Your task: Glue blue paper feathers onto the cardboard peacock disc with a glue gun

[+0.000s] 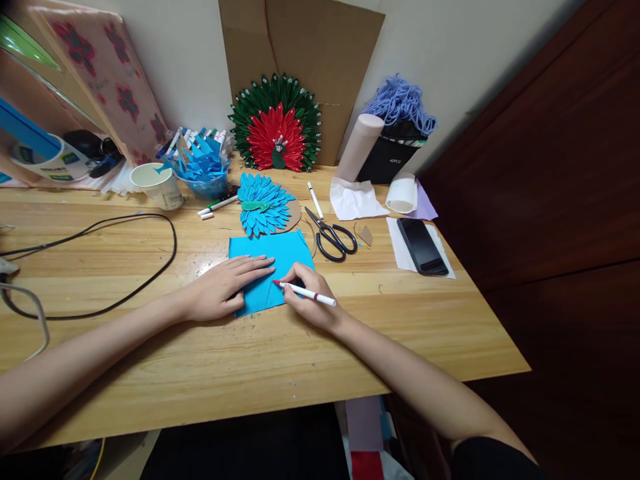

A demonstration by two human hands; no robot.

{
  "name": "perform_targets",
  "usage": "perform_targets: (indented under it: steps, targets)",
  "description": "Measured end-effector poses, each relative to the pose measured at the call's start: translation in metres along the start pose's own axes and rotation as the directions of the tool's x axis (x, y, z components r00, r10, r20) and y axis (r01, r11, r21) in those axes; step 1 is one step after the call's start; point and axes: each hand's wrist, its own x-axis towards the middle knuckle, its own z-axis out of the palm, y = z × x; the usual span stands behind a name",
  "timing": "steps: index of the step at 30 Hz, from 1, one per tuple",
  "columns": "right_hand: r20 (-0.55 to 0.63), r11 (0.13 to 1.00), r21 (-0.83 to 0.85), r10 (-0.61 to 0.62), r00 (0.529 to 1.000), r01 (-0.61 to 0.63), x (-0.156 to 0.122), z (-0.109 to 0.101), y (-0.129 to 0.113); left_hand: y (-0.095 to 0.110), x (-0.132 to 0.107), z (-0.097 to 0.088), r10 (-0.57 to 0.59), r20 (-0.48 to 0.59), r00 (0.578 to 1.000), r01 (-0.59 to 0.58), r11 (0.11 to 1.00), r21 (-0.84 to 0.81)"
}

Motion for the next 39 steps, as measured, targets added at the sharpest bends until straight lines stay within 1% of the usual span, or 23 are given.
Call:
perform_targets:
  steps: [3, 6, 9, 15, 19, 22, 24, 26, 28, 30, 32, 35, 39]
  targets:
    - [0.0, 0.998, -0.054, 0.029, 1.0, -0.029, 0.002, 0.001, 0.0, 0.0, 0.0, 0.0, -0.002, -0.005, 1.0, 0.002, 1.0, -0.001]
    - [-0.002, 0.995, -0.1, -0.008, 1.0, 0.007, 0.002, 0.002, 0.001, 0.0, 0.0, 0.0, 0.003, -0.01, 1.0, -0.003, 1.0, -0.004]
    - [0.001, 0.996, -0.078, -0.049, 0.999, 0.049, 0.002, 0.003, 0.004, 0.0, 0.0, 0.0, 0.003, -0.004, 1.0, -0.003, 1.0, -0.001]
    - [0.0, 0.997, 0.05, -0.056, 0.998, 0.056, -0.001, 0.001, 0.01, 0.001, 0.0, -0.002, -0.004, 0.015, 1.0, 0.004, 1.0, 0.006]
    - [-0.004, 0.988, 0.136, -0.069, 0.998, 0.069, -0.001, 0.0, 0.013, 0.001, 0.0, -0.002, -0.003, 0.009, 1.0, 0.003, 1.0, -0.002]
    - [-0.057, 0.962, 0.255, -0.082, 0.995, 0.094, -0.002, -0.001, 0.012, 0.001, 0.0, -0.002, -0.001, 0.004, 1.0, 0.002, 1.0, -0.011]
    - [-0.097, 0.938, 0.338, -0.045, 0.994, 0.075, -0.003, 0.0, 0.008, 0.001, 0.0, 0.0, -0.002, 0.005, 1.0, 0.002, 1.0, -0.016]
    - [-0.069, 0.91, 0.414, 0.014, 0.998, 0.016, -0.002, 0.002, 0.002, -0.001, -0.001, 0.001, -0.009, 0.003, 1.0, 0.009, 1.0, -0.02]
    - [0.028, 0.889, 0.453, 0.055, 0.998, -0.062, 0.002, 0.006, -0.004, -0.002, -0.002, 0.001, -0.022, -0.003, 1.0, 0.022, 0.999, -0.026]
    - [0.117, 0.9, 0.421, 0.072, 0.991, -0.115, 0.007, 0.011, -0.009, -0.005, -0.005, 0.0, -0.033, -0.007, 0.999, 0.033, 0.999, -0.024]
    - [0.151, 0.93, 0.343, 0.087, 0.985, -0.135, 0.011, 0.015, -0.011, -0.007, -0.01, -0.002, -0.039, 0.0, 0.999, 0.039, 0.999, -0.011]
    - [0.138, 0.965, 0.232, 0.095, 0.986, -0.125, 0.012, 0.02, -0.012, -0.008, -0.019, -0.006, -0.045, 0.022, 0.999, 0.045, 0.999, 0.006]
    - [0.089, 0.995, 0.074, 0.056, 0.994, -0.063, 0.008, 0.022, -0.016, -0.008, -0.025, -0.009, -0.047, 0.028, 0.998, 0.047, 0.999, 0.002]
